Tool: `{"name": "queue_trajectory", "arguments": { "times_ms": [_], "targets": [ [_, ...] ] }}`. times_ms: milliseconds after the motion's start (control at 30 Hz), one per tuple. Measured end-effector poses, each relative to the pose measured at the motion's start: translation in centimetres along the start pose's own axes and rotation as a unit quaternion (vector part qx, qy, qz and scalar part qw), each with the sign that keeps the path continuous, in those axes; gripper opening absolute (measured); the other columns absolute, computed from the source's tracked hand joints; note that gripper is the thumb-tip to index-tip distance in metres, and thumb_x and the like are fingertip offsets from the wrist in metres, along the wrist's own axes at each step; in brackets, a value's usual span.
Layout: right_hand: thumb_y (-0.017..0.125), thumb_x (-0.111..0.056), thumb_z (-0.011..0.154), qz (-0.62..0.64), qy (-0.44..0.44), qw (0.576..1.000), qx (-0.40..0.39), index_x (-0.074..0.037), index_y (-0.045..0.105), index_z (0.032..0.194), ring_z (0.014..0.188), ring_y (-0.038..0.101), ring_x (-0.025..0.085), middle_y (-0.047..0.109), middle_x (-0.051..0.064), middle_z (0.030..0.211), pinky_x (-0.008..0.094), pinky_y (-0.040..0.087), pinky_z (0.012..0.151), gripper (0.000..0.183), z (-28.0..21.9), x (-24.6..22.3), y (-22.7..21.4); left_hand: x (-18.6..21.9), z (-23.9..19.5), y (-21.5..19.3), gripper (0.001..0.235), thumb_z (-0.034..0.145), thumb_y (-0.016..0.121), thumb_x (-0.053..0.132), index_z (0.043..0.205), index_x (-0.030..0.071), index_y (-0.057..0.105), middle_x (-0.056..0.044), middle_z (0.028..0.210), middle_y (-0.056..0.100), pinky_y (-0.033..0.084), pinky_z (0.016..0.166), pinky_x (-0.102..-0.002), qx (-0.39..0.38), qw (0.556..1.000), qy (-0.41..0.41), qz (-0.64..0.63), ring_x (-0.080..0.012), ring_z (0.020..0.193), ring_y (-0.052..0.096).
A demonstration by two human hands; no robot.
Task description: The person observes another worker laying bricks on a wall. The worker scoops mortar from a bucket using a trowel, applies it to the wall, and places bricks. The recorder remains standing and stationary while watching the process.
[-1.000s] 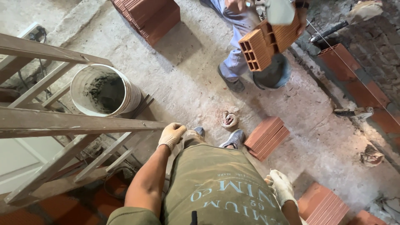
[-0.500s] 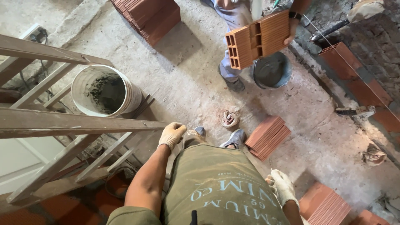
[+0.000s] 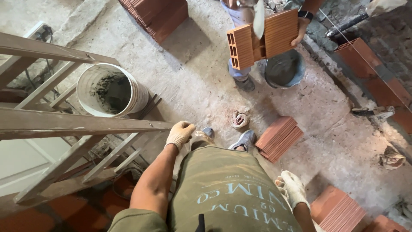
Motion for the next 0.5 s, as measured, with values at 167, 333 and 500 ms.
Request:
{"name": "queue_trajectory", "arguments": {
  "times_ms": [167, 333, 500],
  "targets": [
    [0.062, -0.024, 0.100, 0.031, 0.017, 0.999, 0.001, -0.003, 0.058, 0.135, 0.085, 0.067, 0.024, 0.068, 0.019, 0.108, 0.033, 0.050, 0.060, 0.041, 1.3, 1.6, -0.2, -0.2, 0.4, -0.1, 0.037, 0.079, 0.062, 0.031, 0.107, 0.011, 0.075, -0.001, 0.092, 0.074, 0.052, 0.074, -0.029, 0.011, 1.000, 0.005, 0.014, -0.0135, 0.072, 0.065],
    [0.061, -0.026, 0.100, 0.003, 0.015, 1.000, 0.009, -0.004, 0.060, 0.133, 0.081, 0.068, 0.023, 0.070, 0.018, 0.105, 0.033, 0.048, 0.059, 0.040, 2.6, 2.1, -0.4, 0.0, 0.3, 0.2, 0.039, 0.079, 0.061, 0.032, 0.108, 0.012, 0.075, -0.001, 0.092, 0.074, 0.052, 0.074, -0.029, 0.010, 1.000, 0.001, 0.019, -0.0130, 0.073, 0.064],
    [0.061, -0.024, 0.099, 0.014, 0.017, 1.000, 0.006, -0.003, 0.058, 0.134, 0.083, 0.067, 0.021, 0.067, 0.018, 0.108, 0.030, 0.050, 0.060, 0.041, 2.0, 1.7, -0.4, 0.4, 0.3, 0.6, 0.040, 0.077, 0.060, 0.032, 0.108, 0.012, 0.076, -0.001, 0.092, 0.075, 0.052, 0.074, -0.029, 0.007, 1.000, 0.000, 0.028, -0.0128, 0.073, 0.064]
  ]
}}
Point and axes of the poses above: each hand's wrist, its own z-axis towards the middle knuckle, its own y-axis out of the palm, x = y × z, the point moved 7 cm from there along z, towards the middle knuckle
